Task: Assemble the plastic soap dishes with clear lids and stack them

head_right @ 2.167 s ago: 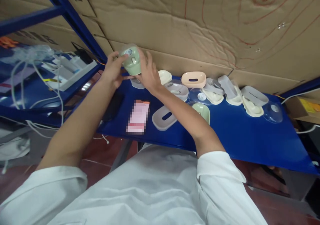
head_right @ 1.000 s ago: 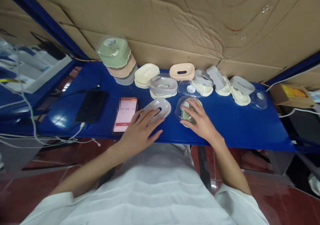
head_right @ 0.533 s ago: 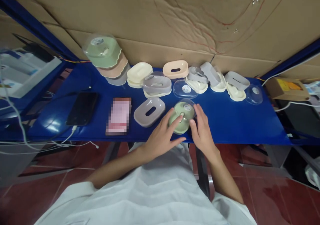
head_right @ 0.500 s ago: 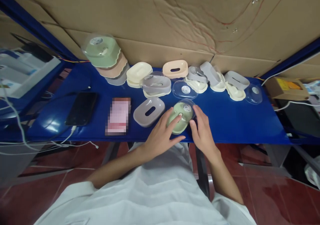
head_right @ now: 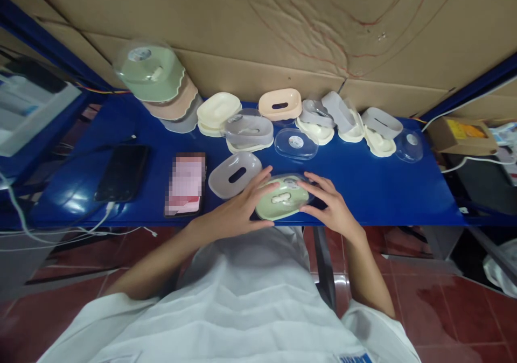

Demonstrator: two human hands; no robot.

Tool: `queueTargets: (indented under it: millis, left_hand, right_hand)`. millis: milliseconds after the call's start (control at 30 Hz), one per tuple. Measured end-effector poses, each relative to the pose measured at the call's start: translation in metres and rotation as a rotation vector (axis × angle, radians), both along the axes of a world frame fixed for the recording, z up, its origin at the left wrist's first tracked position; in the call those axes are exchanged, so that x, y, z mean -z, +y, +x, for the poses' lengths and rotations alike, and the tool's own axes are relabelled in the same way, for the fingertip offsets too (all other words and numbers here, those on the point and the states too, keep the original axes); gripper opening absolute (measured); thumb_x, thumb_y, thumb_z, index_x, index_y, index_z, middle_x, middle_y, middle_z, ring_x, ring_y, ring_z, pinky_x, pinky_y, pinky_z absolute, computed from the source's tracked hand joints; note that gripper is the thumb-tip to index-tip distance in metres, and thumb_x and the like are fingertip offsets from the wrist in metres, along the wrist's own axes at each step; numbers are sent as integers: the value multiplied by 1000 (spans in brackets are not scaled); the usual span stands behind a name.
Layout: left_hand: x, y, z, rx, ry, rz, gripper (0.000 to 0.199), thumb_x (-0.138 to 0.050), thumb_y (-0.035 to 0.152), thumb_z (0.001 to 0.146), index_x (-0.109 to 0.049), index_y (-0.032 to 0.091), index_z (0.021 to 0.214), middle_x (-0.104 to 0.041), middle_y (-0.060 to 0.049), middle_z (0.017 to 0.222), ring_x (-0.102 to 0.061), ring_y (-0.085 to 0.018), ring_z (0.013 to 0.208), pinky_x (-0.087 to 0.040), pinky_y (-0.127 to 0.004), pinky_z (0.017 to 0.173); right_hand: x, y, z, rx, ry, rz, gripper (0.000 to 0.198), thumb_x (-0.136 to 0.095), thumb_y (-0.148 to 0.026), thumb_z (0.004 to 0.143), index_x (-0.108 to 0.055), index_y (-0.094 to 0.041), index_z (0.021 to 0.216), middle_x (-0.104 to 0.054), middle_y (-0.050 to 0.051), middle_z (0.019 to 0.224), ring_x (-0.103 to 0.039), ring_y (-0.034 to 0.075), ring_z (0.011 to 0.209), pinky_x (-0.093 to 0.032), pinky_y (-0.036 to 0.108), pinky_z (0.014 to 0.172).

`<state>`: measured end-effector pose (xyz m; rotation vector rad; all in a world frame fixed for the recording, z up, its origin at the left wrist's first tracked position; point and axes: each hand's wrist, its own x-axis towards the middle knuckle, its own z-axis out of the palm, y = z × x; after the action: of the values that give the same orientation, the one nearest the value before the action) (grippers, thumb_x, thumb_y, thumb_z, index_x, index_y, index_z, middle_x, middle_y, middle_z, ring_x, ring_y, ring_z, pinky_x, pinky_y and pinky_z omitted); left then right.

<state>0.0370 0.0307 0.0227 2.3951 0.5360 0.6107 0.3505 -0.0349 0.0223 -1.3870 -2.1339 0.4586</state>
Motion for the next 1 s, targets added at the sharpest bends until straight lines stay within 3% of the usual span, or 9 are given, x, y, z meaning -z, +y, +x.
queueTargets:
  millis: [100, 233, 333, 533, 667, 833, 1000]
  left_hand:
    - [2, -3, -3, -33, 31, 90, 106, -83, 32, 95, -13, 32, 175, -6, -21, 183, -18, -40, 170, -40, -64, 130]
    - [6, -13, -9, -118, 77, 305, 86, -76, 37, 100, -30, 26, 171, -29, -25, 177, -32, -41, 166, -44, -64, 127]
    - [11, -20, -13, -141, 71, 382, 78, -74, 40, 101, -38, 21, 167, -40, -24, 172, -35, -40, 164, -48, -61, 126]
    - [20, -30, -21, -179, 33, 420, 69, -72, 41, 102, -46, 20, 162, -46, -23, 168, -37, -37, 164, -51, -56, 124]
    - [23, -35, -25, -202, 2, 423, 70, -74, 36, 102, -43, 25, 164, -49, -21, 166, -40, -37, 162, -55, -56, 121]
    - [23, -36, -24, -221, -50, 338, 70, -77, 32, 101, -44, 28, 163, -50, -19, 165, -42, -37, 161, -54, -56, 122]
    - [24, -38, -11, -307, 11, 291, 53, -76, 37, 100, -57, 26, 148, -40, -22, 169, -43, -41, 159, -57, -57, 117]
  right_hand:
    - [-1, -7, -17, -13, -57, 63, 67, -74, -44, 101, -50, -44, 163, -51, 7, 167, -48, 35, 154, -45, 62, 126]
    - [3, -14, -32, -74, -69, 48, 79, -74, -41, 101, -35, -45, 170, -36, 5, 177, -34, 36, 165, -42, 63, 130]
    - [7, -16, -33, -112, -85, 61, 79, -70, -32, 104, -31, -45, 172, -28, 3, 181, -30, 34, 167, -43, 60, 131]
    - [7, -19, -35, -159, -190, 148, 86, -71, -25, 103, -26, -42, 174, -29, 5, 181, -27, 35, 168, -42, 61, 131]
    - [8, -22, -36, -164, -244, 152, 85, -70, -27, 103, -26, -44, 173, -34, 6, 179, -27, 35, 168, -43, 62, 130]
    - [8, -20, -38, -128, -266, 159, 66, -68, -36, 105, -45, -41, 167, -47, 7, 171, -36, 37, 163, -47, 64, 126]
    - [8, -18, -41, -120, -301, 176, 57, -66, -44, 105, -54, -41, 161, -54, 9, 163, -44, 38, 153, -50, 63, 121]
